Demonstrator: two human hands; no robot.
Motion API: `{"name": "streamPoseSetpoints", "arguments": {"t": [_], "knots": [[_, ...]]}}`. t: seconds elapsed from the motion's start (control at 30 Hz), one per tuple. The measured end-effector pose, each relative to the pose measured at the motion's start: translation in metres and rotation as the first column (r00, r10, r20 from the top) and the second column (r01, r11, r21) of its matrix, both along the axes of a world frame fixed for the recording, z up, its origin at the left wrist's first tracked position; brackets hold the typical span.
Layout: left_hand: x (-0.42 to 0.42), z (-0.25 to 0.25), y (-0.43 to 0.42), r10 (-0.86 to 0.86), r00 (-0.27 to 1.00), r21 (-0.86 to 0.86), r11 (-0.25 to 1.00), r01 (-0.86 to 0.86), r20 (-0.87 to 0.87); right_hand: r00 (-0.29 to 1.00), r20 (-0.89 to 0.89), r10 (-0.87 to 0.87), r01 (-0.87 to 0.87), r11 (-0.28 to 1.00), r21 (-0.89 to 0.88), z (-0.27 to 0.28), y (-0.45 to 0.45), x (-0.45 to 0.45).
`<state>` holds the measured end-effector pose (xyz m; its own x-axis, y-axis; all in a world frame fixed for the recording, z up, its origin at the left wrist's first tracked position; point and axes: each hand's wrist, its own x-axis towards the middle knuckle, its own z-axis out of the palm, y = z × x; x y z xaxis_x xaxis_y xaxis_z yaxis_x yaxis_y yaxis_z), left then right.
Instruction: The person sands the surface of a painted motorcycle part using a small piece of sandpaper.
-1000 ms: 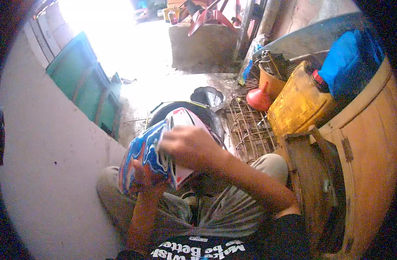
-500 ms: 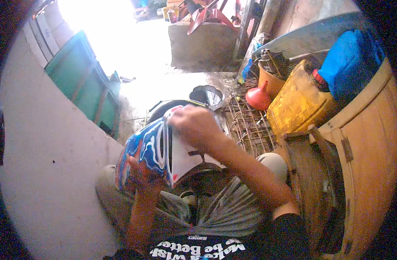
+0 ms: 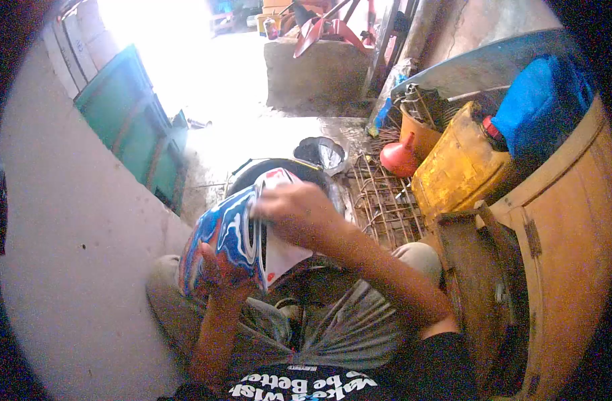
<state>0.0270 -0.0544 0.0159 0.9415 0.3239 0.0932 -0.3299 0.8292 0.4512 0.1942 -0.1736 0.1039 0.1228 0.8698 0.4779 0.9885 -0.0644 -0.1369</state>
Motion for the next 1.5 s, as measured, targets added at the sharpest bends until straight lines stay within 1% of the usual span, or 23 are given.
{"name": "streamPoseSetpoints", "arguments": {"t": [0.07,0.13,0.2,0.23,0.3,0.43,0.47,0.5,0.53,0.63,0.7,0.73,0.83,0.97,1.0,1.03,1.13,1.17,1.27,1.3,1.37,1.4,1.5], "knots": [[0.002,-0.006,0.002,-0.105,0.992,-0.074,0.991,0.111,0.076,0.993,-0.108,0.040,-0.043,0.999,-0.026,0.008,-0.006,-0.018],[-0.003,0.004,0.000,-0.011,0.999,0.226,0.974,0.021,-0.045,0.997,-0.052,-0.048,0.048,0.999,-0.001,0.004,-0.004,-0.008],[-0.004,0.006,-0.003,0.031,0.996,0.316,0.949,-0.005,-0.079,0.982,0.030,-0.186,0.186,0.982,0.019,0.000,0.008,0.021],[-0.002,0.002,-0.004,0.022,0.998,0.256,0.967,-0.005,-0.065,0.982,-0.060,-0.178,0.180,0.983,0.030,0.000,0.011,0.028],[-0.002,-0.001,-0.002,0.023,0.999,0.171,0.985,-0.014,-0.048,0.990,0.042,-0.133,0.134,0.991,-0.022,-0.002,0.009,0.017],[-0.003,0.019,0.004,-0.001,1.000,0.120,0.993,0.004,-0.029,0.998,-0.007,0.067,-0.067,0.994,-0.087,0.011,-0.010,-0.034],[-0.002,0.018,0.003,-0.031,0.999,0.069,0.997,0.030,0.009,0.994,-0.093,0.061,-0.065,0.997,-0.037,0.008,-0.007,-0.023],[0.000,0.017,0.002,-0.060,0.997,0.019,0.998,0.059,0.047,0.995,0.068,-0.078,0.084,0.992,-0.097,0.003,0.000,-0.009],[0.002,0.005,0.002,-0.129,0.978,-0.062,0.988,0.141,0.164,0.991,0.058,-0.124,0.126,0.992,-0.028,-0.001,0.007,0.008],[-0.001,0.010,0.000,0.020,1.000,0.395,0.918,-0.015,-0.010,0.987,0.016,-0.160,0.160,0.987,0.032,0.000,0.011,0.024],[-0.003,0.009,0.005,0.002,1.000,0.379,0.925,0.002,-0.011,0.993,0.054,-0.102,0.102,0.995,0.008,0.003,0.003,0.002],[-0.004,0.007,0.008,-0.011,1.000,0.350,0.936,0.013,-0.008,0.997,0.009,-0.079,0.079,0.991,-0.105,0.007,-0.005,-0.015],[-0.003,-0.001,0.012,-0.038,0.999,0.246,0.969,0.036,0.005,0.995,-0.080,0.057,-0.064,0.995,-0.081,0.011,-0.011,-0.027],[-0.004,0.002,0.010,-0.033,0.997,0.376,0.925,0.056,-0.068,0.986,0.002,-0.168,0.167,0.981,0.101,-0.005,0.006,0.021],[-0.004,0.005,0.009,-0.030,0.998,0.385,0.922,0.051,-0.060,0.986,-0.007,-0.164,0.164,0.986,0.028,-0.007,0.005,0.018],[-0.003,-0.001,0.011,-0.049,0.998,0.310,0.949,0.058,-0.037,0.994,0.022,-0.111,0.113,0.988,-0.109,0.007,-0.002,0.000],[-0.001,0.008,0.013,0.018,0.999,0.149,0.989,-0.012,-0.038,0.974,-0.087,0.209,-0.215,0.975,-0.056,0.007,-0.010,-0.046],[-0.002,0.013,0.011,0.035,0.998,0.143,0.989,-0.027,-0.053,0.975,-0.048,0.215,-0.218,0.974,-0.058,0.010,-0.008,-0.044],[-0.001,0.024,0.008,0.057,0.996,0.206,0.978,-0.040,-0.074,0.981,0.174,-0.087,0.102,0.992,-0.077,0.003,0.003,0.006],[-0.001,0.021,0.009,0.046,0.997,0.219,0.975,-0.032,-0.059,0.978,0.121,-0.170,0.172,0.985,-0.009,-0.007,0.008,0.027],[-0.001,0.016,0.012,0.025,0.999,0.243,0.970,-0.017,-0.030,0.988,0.094,-0.121,0.119,0.993,0.023,-0.012,0.009,0.029],[0.003,0.016,0.012,0.034,0.999,0.215,0.976,-0.034,0.006,0.989,0.113,-0.091,0.108,0.982,-0.158,0.009,0.002,0.003],[0.002,0.009,0.015,0.080,0.997,0.193,0.978,-0.078,-0.001,0.955,-0.039,0.295,-0.297,0.951,-0.087,0.006,-0.006,-0.050]]}}
